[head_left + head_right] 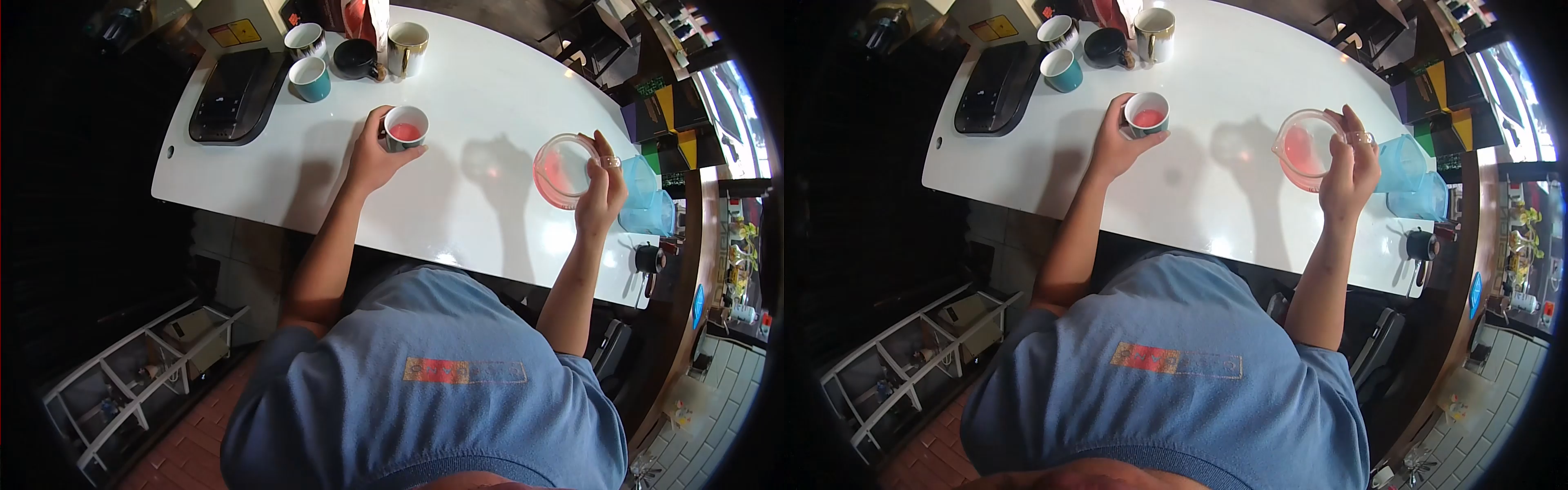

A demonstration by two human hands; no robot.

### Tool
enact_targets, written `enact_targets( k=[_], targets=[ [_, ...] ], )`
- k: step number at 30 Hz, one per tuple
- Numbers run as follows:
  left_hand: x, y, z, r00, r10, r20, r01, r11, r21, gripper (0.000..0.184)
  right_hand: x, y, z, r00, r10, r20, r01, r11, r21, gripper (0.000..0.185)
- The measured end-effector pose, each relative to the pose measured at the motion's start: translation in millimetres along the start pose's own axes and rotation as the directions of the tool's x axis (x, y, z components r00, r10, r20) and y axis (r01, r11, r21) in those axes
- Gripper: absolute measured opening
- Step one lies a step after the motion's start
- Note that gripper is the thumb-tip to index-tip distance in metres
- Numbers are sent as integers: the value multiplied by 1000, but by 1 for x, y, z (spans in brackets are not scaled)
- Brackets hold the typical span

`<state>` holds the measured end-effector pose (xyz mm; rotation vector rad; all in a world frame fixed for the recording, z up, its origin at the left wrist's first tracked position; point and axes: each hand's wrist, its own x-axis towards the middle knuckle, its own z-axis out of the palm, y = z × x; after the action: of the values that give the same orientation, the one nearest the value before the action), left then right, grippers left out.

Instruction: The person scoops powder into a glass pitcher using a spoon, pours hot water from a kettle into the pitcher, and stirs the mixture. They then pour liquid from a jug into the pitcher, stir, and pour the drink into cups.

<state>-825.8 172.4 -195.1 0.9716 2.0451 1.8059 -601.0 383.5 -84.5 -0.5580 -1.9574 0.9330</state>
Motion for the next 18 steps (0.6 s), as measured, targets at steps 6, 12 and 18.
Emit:
enact_targets(
  k=[6, 12, 18],
  targets=[
    [19, -19, 3, 999, -17, -38, 17, 1000, 4, 73, -4, -9, -9, 1000, 15, -10, -16, 996, -93, 42],
    [29, -22, 3, 995, 19, -97, -18, 1000, 15, 73, -2, -21, -9, 998, 29, -53, -28, 1000, 4, 44],
    [27, -22, 1, 996, 14, -87, -6, 995, 96, 76, -1, -18, -10, 999, -2, -50, 1, 1000, -4, 44]
  ],
)
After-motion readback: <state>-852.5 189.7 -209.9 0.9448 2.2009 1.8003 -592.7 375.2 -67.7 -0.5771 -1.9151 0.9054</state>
